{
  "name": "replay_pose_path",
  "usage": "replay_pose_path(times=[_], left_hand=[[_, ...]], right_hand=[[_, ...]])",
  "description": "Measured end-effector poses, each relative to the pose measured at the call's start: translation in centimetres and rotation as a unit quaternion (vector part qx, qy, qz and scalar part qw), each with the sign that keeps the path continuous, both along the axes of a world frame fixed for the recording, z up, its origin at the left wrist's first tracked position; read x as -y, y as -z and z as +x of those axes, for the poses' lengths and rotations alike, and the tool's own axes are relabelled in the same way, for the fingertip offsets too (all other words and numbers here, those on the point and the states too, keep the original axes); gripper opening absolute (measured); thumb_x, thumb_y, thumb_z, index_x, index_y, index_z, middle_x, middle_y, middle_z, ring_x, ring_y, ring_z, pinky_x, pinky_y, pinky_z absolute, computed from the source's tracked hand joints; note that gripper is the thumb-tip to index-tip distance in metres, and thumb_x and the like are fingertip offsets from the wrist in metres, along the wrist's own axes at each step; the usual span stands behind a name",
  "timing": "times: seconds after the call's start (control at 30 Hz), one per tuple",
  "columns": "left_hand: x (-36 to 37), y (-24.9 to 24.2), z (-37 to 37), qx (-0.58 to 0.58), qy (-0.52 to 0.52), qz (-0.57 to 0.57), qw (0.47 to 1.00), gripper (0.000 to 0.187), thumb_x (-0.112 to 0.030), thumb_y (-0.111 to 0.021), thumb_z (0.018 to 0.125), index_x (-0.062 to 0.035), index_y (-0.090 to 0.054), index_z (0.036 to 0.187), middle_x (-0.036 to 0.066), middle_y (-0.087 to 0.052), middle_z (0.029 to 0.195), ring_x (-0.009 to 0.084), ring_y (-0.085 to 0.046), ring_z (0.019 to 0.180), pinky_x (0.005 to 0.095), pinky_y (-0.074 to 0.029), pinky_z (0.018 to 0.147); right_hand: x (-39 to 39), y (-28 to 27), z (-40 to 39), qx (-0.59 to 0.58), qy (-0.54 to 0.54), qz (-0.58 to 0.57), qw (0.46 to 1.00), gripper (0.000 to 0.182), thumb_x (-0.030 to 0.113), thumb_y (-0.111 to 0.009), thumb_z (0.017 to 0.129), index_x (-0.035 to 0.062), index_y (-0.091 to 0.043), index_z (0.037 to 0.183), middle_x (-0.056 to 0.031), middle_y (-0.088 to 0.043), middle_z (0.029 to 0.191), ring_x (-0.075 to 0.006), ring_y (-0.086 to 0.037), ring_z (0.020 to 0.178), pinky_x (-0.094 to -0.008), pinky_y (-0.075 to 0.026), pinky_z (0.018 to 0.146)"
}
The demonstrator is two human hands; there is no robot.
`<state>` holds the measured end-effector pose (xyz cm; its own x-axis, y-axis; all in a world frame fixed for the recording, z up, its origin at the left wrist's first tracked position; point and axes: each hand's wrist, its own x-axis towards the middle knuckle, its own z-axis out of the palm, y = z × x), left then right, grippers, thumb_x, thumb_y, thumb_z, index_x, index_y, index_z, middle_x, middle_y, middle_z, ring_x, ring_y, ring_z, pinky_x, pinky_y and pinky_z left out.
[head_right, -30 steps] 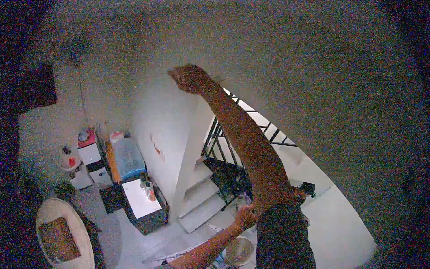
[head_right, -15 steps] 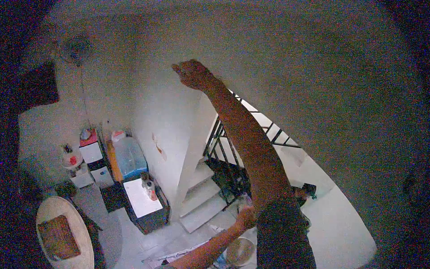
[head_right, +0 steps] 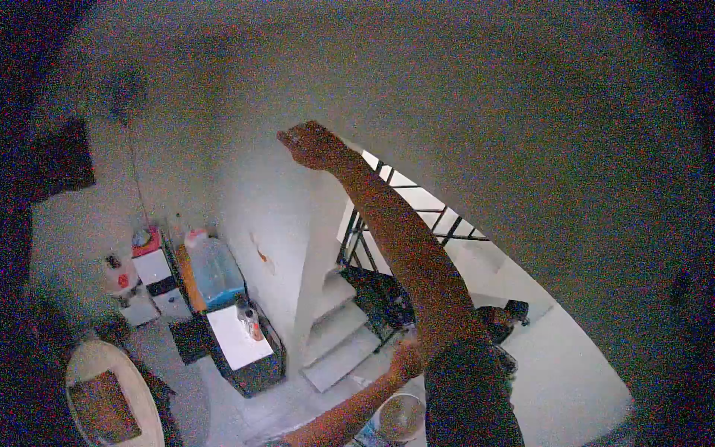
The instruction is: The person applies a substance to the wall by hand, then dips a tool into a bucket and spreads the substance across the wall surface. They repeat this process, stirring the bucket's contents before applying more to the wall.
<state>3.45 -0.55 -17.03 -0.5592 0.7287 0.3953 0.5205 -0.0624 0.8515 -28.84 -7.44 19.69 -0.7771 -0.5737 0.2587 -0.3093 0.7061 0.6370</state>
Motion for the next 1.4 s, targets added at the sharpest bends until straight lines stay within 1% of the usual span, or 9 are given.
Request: replay_pose_path(times=[0.17,0.47,0.67,0.9,1.1,1.13,1.23,1.33,1.4], left_hand=[[-0.4,0.3,0.1,0.004,-0.023,0.034,0.999,0.055,-0.055,-0.048,0.089,-0.0022,-0.063,0.095,0.028,-0.062,0.074,0.0431,-0.063,0.078,0.0507,-0.048,0.068],[-0.2,0.3,0.3,0.01,-0.02,0.071,0.997,0.047,-0.047,-0.051,0.09,-0.0023,-0.063,0.091,0.027,-0.061,0.073,0.0447,-0.061,0.073,0.0524,-0.047,0.063],[0.9,-0.7,0.6,0.028,-0.038,0.052,0.998,0.042,-0.044,-0.05,0.091,-0.005,-0.063,0.087,0.026,-0.061,0.071,0.045,-0.06,0.071,0.0517,-0.046,0.062],[-0.6,1.2,0.3,-0.051,-0.032,0.099,0.993,0.042,-0.042,-0.052,0.091,-0.0017,-0.06,0.081,0.026,-0.059,0.07,0.044,-0.06,0.071,0.0497,-0.046,0.061],[-0.8,0.8,-0.2,-0.013,-0.002,0.074,0.997,0.037,-0.037,-0.052,0.092,-0.0016,-0.06,0.087,0.025,-0.06,0.073,0.0435,-0.061,0.072,0.0483,-0.047,0.062],[-1.3,1.9,-0.2,-0.056,0.028,0.041,0.997,0.035,-0.036,-0.052,0.092,-0.0023,-0.06,0.09,0.024,-0.063,0.079,0.0423,-0.062,0.075,0.0477,-0.047,0.064],[-2.9,-0.5,2.4,-0.148,-0.307,0.31,0.888,0.031,-0.035,-0.052,0.092,-0.0046,-0.059,0.092,0.019,-0.064,0.09,0.0363,-0.061,0.084,0.0484,-0.046,0.075],[-3.2,-1.5,1.6,-0.107,-0.24,0.254,0.931,0.03,-0.034,-0.053,0.092,-0.0052,-0.058,0.09,0.015,-0.061,0.086,0.0327,-0.057,0.08,0.0453,-0.045,0.073],[-1.3,-0.5,1.6,-0.063,-0.165,0.17,0.97,0.029,-0.034,-0.054,0.092,-0.0057,-0.057,0.087,0.012,-0.057,0.081,0.029,-0.053,0.076,0.0422,-0.044,0.072]], right_hand=[[0.0,-5.8,0.8,-0.224,-0.161,-0.01,0.961,0.029,0.02,-0.047,0.092,0.0058,-0.061,0.113,-0.0175,-0.066,0.104,-0.0294,-0.067,0.089,-0.0435,-0.054,0.08],[-1.8,-5.5,5.4,-0.113,0.094,0.064,0.987,0.026,0.024,-0.046,0.093,0.0119,-0.061,0.111,-0.0116,-0.068,0.088,-0.0325,-0.066,0.07,-0.0484,-0.054,0.066],[-1.2,1.7,5.2,-0.106,-0.144,-0.043,0.983,0.026,0.02,-0.041,0.094,0.0066,-0.06,0.105,-0.0139,-0.067,0.091,-0.033,-0.067,0.076,-0.0485,-0.055,0.066],[1.3,-6.9,9.8,-0.107,0.051,0.01,0.993,0.03,0.022,-0.045,0.091,0.0091,-0.06,0.113,-0.0151,-0.067,0.094,-0.0315,-0.067,0.083,-0.0484,-0.055,0.068],[-2.0,4.7,5.9,0.031,-0.014,-0.107,0.994,0.035,0.021,-0.044,0.091,0.0117,-0.055,0.122,-0.0128,-0.065,0.105,-0.0308,-0.063,0.097,-0.0443,-0.05,0.087],[-4.1,9.5,3.1,-0.041,-0.128,-0.106,0.985,0.043,0.022,-0.049,0.083,0.0172,-0.056,0.126,-0.0121,-0.066,0.096,-0.0324,-0.064,0.078,-0.0464,-0.054,0.07],[-1.0,14.5,11.2,0.01,-0.079,-0.191,0.978,0.036,0.026,-0.05,0.086,0.016,-0.058,0.119,-0.0096,-0.065,0.085,-0.0283,-0.064,0.063,-0.0453,-0.052,0.056],[1.4,16.5,20.8,-0.106,-0.113,-0.321,0.934,0.036,0.036,-0.061,0.088,0.0095,-0.053,0.064,-0.011,-0.048,0.044,-0.0319,-0.054,0.039,-0.0461,-0.043,0.04],[0.9,15.4,28.3,-0.039,-0.049,-0.305,0.95,0.036,0.032,-0.066,0.084,0.009,-0.051,0.06,-0.0092,-0.049,0.046,-0.0284,-0.053,0.04,-0.0422,-0.042,0.041]])
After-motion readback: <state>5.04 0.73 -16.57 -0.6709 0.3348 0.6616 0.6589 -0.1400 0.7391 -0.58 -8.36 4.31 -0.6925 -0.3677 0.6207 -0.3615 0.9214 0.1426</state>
